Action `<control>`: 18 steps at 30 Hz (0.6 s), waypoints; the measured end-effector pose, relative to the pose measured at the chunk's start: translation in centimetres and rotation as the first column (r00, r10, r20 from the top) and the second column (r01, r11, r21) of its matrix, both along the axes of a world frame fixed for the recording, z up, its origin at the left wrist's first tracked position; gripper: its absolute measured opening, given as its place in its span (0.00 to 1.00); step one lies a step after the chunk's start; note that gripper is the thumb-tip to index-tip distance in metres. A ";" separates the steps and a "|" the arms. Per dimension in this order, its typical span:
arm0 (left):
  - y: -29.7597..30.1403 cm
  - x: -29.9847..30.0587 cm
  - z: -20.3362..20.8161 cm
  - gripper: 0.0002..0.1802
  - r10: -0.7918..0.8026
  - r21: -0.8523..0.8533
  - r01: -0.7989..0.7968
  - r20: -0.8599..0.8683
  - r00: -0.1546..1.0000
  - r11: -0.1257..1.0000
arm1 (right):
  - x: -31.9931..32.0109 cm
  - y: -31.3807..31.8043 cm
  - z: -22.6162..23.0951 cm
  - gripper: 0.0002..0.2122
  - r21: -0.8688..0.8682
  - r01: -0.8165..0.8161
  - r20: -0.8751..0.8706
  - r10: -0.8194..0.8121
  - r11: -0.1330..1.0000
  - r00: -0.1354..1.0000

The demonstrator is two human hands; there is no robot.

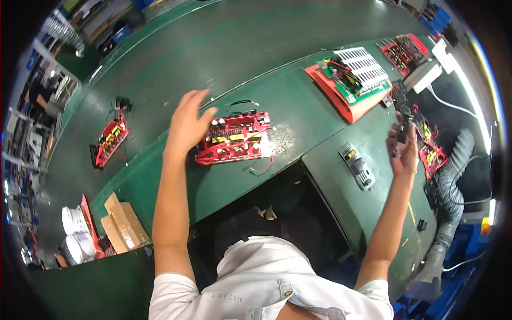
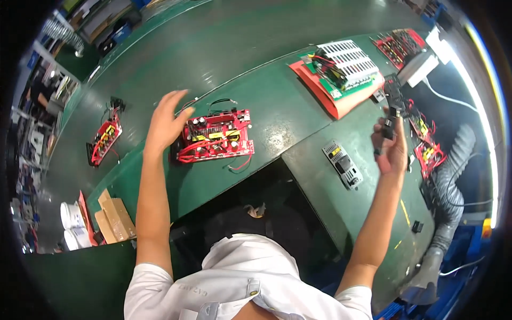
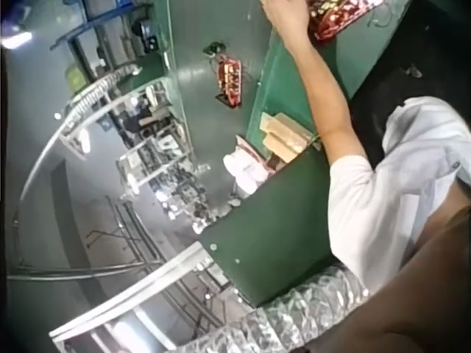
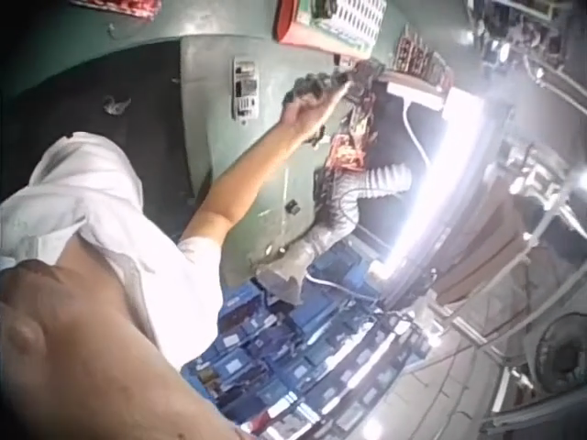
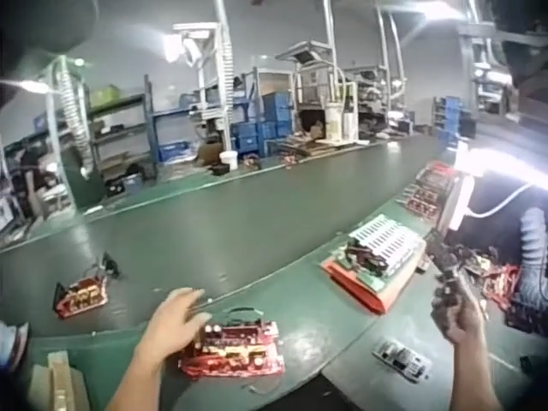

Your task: Assembling electronic components and wiring onto a circuit board at a factory workstation.

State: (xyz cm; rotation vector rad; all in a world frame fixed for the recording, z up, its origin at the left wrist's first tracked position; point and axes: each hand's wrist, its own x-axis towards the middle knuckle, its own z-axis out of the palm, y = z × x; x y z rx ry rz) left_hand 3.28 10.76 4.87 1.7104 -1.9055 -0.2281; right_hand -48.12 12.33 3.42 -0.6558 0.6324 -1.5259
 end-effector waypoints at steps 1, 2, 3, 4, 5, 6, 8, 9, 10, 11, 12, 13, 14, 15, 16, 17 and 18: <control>-0.9 -1.0 0.5 0.27 -0.101 0.043 0.101 -0.008 0.995 0.994 | 1.1 -1.2 -0.7 0.21 0.016 -0.014 -0.032 0.015 1.000 0.999; -2.1 -1.8 0.4 0.27 -0.191 0.091 0.191 -0.010 0.982 0.977 | 4.1 -2.1 -0.9 0.18 0.112 0.049 -0.046 -0.045 0.992 0.998; -3.4 -2.4 0.1 0.27 -0.281 0.136 0.281 -0.014 0.959 0.950 | 6.2 -3.1 -1.5 0.18 0.094 -0.116 0.048 0.112 0.989 0.993; -4.9 -2.5 -0.9 0.27 -0.347 0.112 0.346 -0.010 0.938 0.932 | 9.1 -4.0 -2.2 0.17 0.190 -0.091 0.055 0.082 0.978 0.995; -6.5 -2.5 -2.2 0.28 -0.416 0.086 0.415 -0.004 0.909 0.906 | 11.6 -4.8 -2.8 0.17 0.249 -0.100 0.041 0.093 0.963 0.995; -8.0 -2.5 -3.5 0.29 -0.484 0.070 0.485 -0.030 0.875 0.872 | 14.7 -5.3 -2.8 0.17 0.220 -0.119 0.024 0.117 0.968 0.993; -10.0 -3.7 -3.9 0.27 -0.566 0.267 0.572 -0.106 0.817 0.776 | 17.1 -7.0 -4.5 0.19 0.182 -0.207 -0.036 0.217 0.961 0.976; -10.6 -4.2 -3.4 0.21 -0.538 0.376 0.544 -0.131 0.832 0.750 | 18.7 -6.9 -3.9 0.19 0.210 -0.232 -0.040 0.245 0.950 0.969; -11.1 -4.2 -3.5 0.19 -0.466 0.344 0.463 -0.080 0.881 0.817 | 19.5 -7.7 -4.6 0.18 0.221 -0.293 -0.006 0.301 0.930 0.954; -11.4 -4.1 -3.7 0.17 -0.387 0.310 0.378 -0.032 0.921 0.873 | 20.5 -8.0 -4.9 0.17 0.186 -0.318 -0.035 0.330 0.930 0.943; -11.7 -3.6 -3.7 0.13 -0.351 0.189 0.356 -0.065 0.934 0.915 | 21.2 -8.4 -5.1 0.17 0.188 -0.343 -0.025 0.353 0.920 0.935; -12.1 -3.1 -3.8 0.13 -0.293 0.215 0.331 -0.187 0.938 0.919 | 21.9 -8.7 -5.3 0.17 0.192 -0.368 -0.013 0.377 0.910 0.926; -12.4 -2.2 -4.0 0.12 -0.221 0.248 0.301 -0.304 0.927 0.921 | 22.5 -8.8 -5.1 0.17 0.189 -0.379 -0.034 0.392 0.906 0.920; -12.6 -1.2 -4.3 0.12 -0.201 0.242 0.348 -0.478 0.855 0.906 | 22.9 -9.4 -5.6 0.17 0.173 -0.411 -0.026 0.421 0.895 0.907; -12.6 -0.1 -4.6 0.13 -0.142 0.270 0.321 -0.522 0.841 0.908 | 23.2 -9.8 -6.1 0.17 0.157 -0.443 -0.016 0.451 0.882 0.892; -12.4 0.5 -4.1 0.15 -0.084 0.298 0.297 -0.563 0.822 0.907 | 23.4 -10.1 -6.4 0.17 0.176 -0.440 -0.026 0.451 0.880 0.892; -12.3 1.1 -4.0 0.16 -0.012 0.345 0.239 -0.547 0.837 0.908 | 23.4 -10.2 -6.9 0.18 0.179 -0.448 -0.006 0.457 0.876 0.890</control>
